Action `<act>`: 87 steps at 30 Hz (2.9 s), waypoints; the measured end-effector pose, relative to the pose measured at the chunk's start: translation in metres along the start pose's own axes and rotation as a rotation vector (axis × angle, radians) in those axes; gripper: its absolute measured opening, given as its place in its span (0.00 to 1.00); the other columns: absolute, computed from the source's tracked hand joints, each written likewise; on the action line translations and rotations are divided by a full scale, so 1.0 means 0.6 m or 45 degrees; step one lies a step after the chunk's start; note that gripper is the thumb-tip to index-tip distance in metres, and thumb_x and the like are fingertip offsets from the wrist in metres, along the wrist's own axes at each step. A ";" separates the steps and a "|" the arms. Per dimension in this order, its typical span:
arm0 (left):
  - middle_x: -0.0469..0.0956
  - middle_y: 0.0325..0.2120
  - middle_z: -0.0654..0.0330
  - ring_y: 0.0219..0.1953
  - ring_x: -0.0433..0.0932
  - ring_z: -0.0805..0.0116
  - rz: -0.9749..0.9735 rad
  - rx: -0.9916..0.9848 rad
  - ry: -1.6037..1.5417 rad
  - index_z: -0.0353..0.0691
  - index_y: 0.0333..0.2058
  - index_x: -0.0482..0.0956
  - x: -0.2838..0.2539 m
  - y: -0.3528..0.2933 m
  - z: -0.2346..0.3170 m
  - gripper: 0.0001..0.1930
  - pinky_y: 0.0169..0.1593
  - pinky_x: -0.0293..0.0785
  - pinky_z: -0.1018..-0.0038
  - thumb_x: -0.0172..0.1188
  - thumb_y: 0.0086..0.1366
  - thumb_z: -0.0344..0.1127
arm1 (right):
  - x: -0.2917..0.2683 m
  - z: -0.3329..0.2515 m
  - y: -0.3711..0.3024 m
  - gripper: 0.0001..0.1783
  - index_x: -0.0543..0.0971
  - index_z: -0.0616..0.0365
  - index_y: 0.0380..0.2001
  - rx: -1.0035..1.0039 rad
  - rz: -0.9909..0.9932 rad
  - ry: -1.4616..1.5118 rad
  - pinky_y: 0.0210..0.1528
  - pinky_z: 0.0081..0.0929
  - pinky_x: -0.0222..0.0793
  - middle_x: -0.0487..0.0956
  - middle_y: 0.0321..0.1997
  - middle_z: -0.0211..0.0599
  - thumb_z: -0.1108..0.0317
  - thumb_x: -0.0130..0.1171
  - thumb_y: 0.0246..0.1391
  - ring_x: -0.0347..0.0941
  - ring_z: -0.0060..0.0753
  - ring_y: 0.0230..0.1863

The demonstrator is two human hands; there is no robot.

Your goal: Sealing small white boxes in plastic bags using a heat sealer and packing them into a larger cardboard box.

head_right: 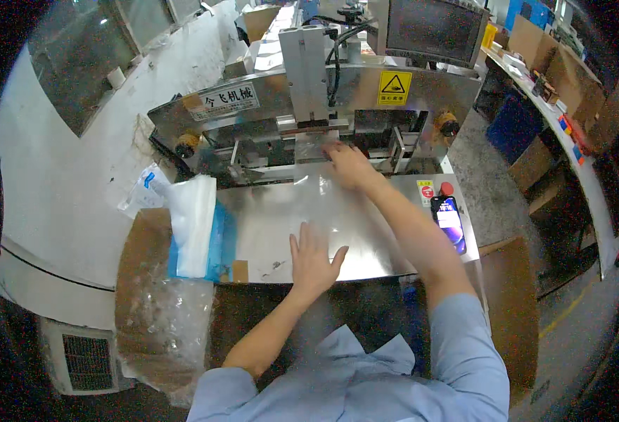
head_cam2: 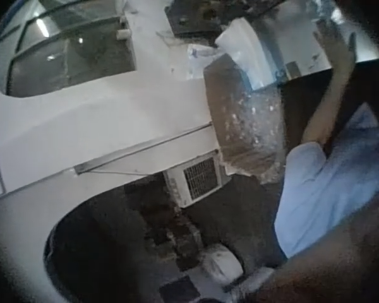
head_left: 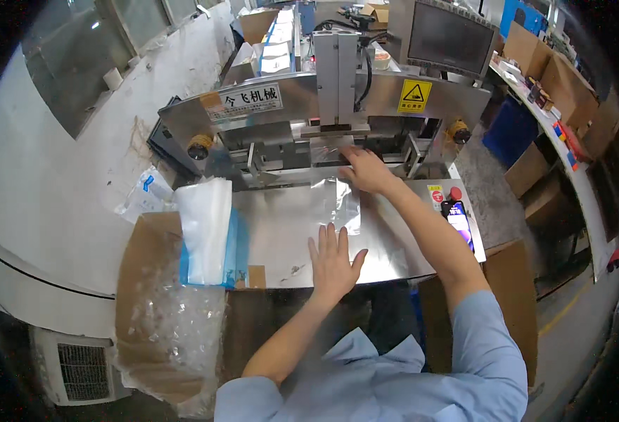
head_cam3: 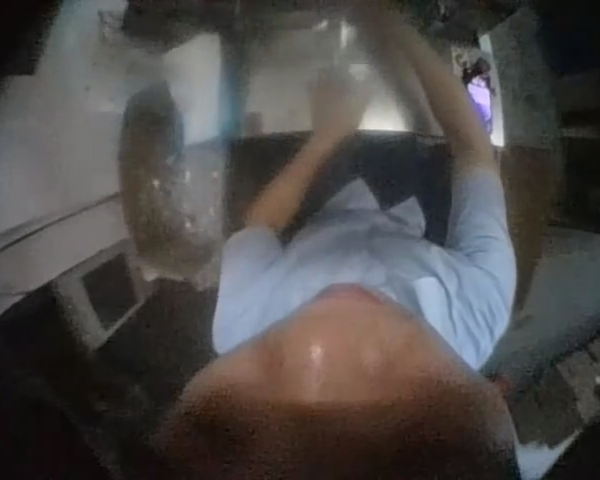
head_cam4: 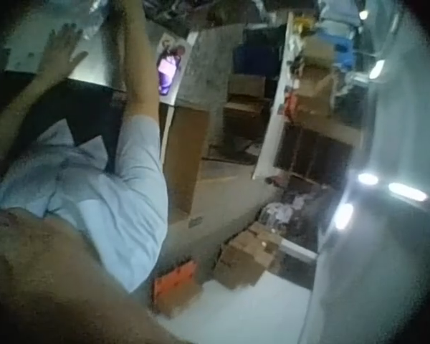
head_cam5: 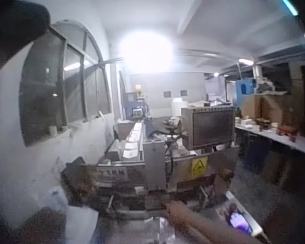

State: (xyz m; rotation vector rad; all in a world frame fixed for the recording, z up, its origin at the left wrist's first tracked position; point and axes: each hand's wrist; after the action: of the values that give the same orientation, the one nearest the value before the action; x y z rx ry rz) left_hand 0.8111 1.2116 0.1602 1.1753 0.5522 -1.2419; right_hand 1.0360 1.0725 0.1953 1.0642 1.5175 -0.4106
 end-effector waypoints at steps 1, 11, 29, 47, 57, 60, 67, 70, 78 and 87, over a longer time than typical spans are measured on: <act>0.63 0.60 0.34 0.66 0.55 0.37 -0.046 -0.014 -0.041 0.27 0.59 0.66 0.000 -0.001 0.000 0.37 0.67 0.43 0.39 0.54 0.65 0.56 | 0.001 -0.001 -0.002 0.30 0.67 0.60 0.60 -0.001 0.003 0.003 0.65 0.45 0.59 0.69 0.62 0.55 0.56 0.55 0.58 0.64 0.55 0.64; 0.68 0.56 0.37 0.64 0.58 0.39 -0.003 0.016 0.013 0.29 0.57 0.68 0.011 0.001 0.002 0.34 0.65 0.44 0.37 0.54 0.65 0.55 | -0.030 -0.010 0.009 0.27 0.68 0.60 0.58 -0.067 0.116 -0.081 0.67 0.50 0.55 0.71 0.60 0.53 0.54 0.52 0.61 0.61 0.52 0.66; 0.54 0.65 0.36 0.68 0.50 0.34 0.491 -0.178 -0.259 0.25 0.65 0.51 0.005 -0.012 -0.018 0.39 0.68 0.45 0.42 0.57 0.65 0.45 | -0.064 -0.040 0.032 0.33 0.66 0.62 0.61 0.069 -0.106 -0.209 0.69 0.51 0.47 0.66 0.64 0.58 0.46 0.44 0.65 0.58 0.55 0.68; 0.59 0.63 0.38 0.67 0.54 0.38 0.522 -0.178 -0.497 0.25 0.63 0.55 0.008 -0.010 -0.021 0.34 0.68 0.52 0.53 0.56 0.66 0.39 | -0.020 -0.071 -0.267 0.29 0.66 0.66 0.62 0.560 0.246 0.886 0.62 0.33 0.63 0.72 0.61 0.53 0.57 0.51 0.65 0.71 0.45 0.60; 0.68 0.58 0.46 0.58 0.69 0.58 0.395 -0.555 -1.172 0.28 0.61 0.61 -0.011 0.139 -0.071 0.28 0.61 0.62 0.68 0.50 0.72 0.46 | 0.035 -0.062 -0.193 0.34 0.70 0.67 0.59 0.407 0.463 0.702 0.57 0.29 0.66 0.70 0.62 0.55 0.49 0.55 0.61 0.72 0.39 0.56; 0.73 0.51 0.48 0.51 0.73 0.62 0.288 -0.684 -1.301 0.28 0.55 0.67 0.003 0.179 -0.102 0.26 0.56 0.66 0.71 0.53 0.71 0.48 | 0.012 -0.082 -0.152 0.36 0.70 0.68 0.58 0.577 0.283 0.901 0.54 0.28 0.67 0.72 0.58 0.51 0.47 0.58 0.58 0.72 0.35 0.53; 0.78 0.36 0.57 0.43 0.77 0.68 0.022 -0.803 -1.508 0.34 0.37 0.79 0.033 0.198 -0.123 0.19 0.40 0.76 0.74 0.56 0.69 0.48 | -0.039 -0.059 -0.206 0.52 0.52 0.70 0.65 1.001 0.163 1.812 0.51 0.33 0.72 0.76 0.48 0.52 0.57 0.71 0.49 0.76 0.37 0.48; 0.78 0.32 0.58 0.34 0.78 0.69 0.191 -0.948 -1.618 0.29 0.39 0.76 0.052 0.275 -0.111 0.20 0.38 0.78 0.74 0.61 0.66 0.45 | -0.077 -0.080 -0.231 0.46 0.58 0.71 0.62 0.914 0.157 1.937 0.52 0.32 0.72 0.76 0.52 0.53 0.63 0.72 0.47 0.76 0.38 0.50; 0.81 0.35 0.50 0.33 0.84 0.62 0.178 -1.052 -1.711 0.28 0.44 0.75 0.041 0.241 -0.145 0.15 0.33 0.82 0.74 0.61 0.65 0.34 | -0.119 -0.094 -0.323 0.43 0.67 0.62 0.60 0.875 0.253 2.021 0.60 0.32 0.66 0.77 0.54 0.39 0.74 0.72 0.37 0.73 0.34 0.56; 0.79 0.46 0.51 0.45 0.78 0.59 1.627 -0.465 1.121 0.29 0.51 0.73 -0.445 -0.247 -0.326 0.20 0.51 0.73 0.62 0.56 0.69 0.40 | -0.185 -0.099 -0.429 0.41 0.69 0.58 0.56 0.316 0.352 1.317 0.66 0.39 0.56 0.73 0.55 0.38 0.74 0.72 0.34 0.67 0.39 0.61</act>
State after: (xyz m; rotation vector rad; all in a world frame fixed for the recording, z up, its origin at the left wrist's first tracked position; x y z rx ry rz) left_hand 0.6446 1.5173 0.2613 1.3342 0.4603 0.4853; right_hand 0.7849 0.9402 0.2349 1.8108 2.1873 0.2130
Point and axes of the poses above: each hand's wrist, its own y-axis towards the middle knuckle, its own x-axis out of the palm, z = x × y
